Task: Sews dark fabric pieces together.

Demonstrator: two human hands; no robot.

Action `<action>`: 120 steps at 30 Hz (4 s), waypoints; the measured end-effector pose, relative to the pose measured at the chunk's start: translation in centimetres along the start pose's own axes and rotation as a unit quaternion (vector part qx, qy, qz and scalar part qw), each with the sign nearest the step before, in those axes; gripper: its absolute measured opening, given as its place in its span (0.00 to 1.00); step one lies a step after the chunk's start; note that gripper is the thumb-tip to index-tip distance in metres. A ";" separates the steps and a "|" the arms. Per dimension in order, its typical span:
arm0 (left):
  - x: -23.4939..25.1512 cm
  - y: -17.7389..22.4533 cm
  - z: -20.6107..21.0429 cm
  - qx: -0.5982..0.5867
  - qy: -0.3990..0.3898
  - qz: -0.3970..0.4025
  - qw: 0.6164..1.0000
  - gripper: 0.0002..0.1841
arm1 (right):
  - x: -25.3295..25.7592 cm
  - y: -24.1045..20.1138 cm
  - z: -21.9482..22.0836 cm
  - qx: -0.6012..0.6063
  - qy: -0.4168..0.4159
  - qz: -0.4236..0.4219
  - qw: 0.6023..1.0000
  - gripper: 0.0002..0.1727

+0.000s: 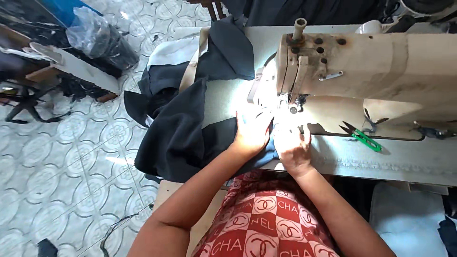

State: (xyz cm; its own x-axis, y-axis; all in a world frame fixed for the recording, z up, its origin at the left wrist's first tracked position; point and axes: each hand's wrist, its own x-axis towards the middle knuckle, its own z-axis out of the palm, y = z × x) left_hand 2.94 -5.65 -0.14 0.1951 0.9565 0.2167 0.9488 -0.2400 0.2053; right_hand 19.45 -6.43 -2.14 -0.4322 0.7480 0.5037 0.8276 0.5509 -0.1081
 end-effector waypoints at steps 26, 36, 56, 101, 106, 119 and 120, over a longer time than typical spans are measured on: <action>6.7 -3.6 -1.6 -0.078 -0.105 0.068 0.989 0.19 | 3.4 0.4 1.6 0.100 -0.032 0.151 0.983 0.18; 8.2 -5.2 -0.5 -0.045 -0.092 0.127 0.987 0.20 | 3.4 0.5 1.4 0.112 -0.055 0.146 0.981 0.20; 0.1 -3.2 -2.8 -0.220 0.015 0.053 0.974 0.09 | 1.2 2.2 -0.7 0.202 0.019 0.173 0.964 0.09; 1.1 -1.8 -3.7 -0.027 -0.020 0.182 0.983 0.15 | 3.6 -0.5 -3.6 0.198 -0.162 0.204 0.945 0.08; 1.4 -1.9 -3.7 -0.019 -0.031 0.178 0.983 0.14 | 3.5 -0.1 -3.8 0.191 -0.179 0.182 0.948 0.08; 2.5 -3.0 -3.4 -0.045 -0.007 0.169 0.985 0.16 | 3.0 0.4 -1.6 0.141 -0.082 0.101 0.981 0.10; 2.9 -3.2 -3.3 -0.043 -0.010 0.164 0.985 0.16 | 3.4 0.5 -1.3 0.141 -0.077 0.106 0.981 0.11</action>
State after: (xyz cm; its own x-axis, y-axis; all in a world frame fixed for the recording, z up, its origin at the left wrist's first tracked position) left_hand -0.39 -2.65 3.00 0.4934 0.8281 0.2661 0.8098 -0.5490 0.2070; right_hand 18.84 -4.14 0.59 -0.3274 0.8919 0.3119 0.7823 0.4410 -0.4399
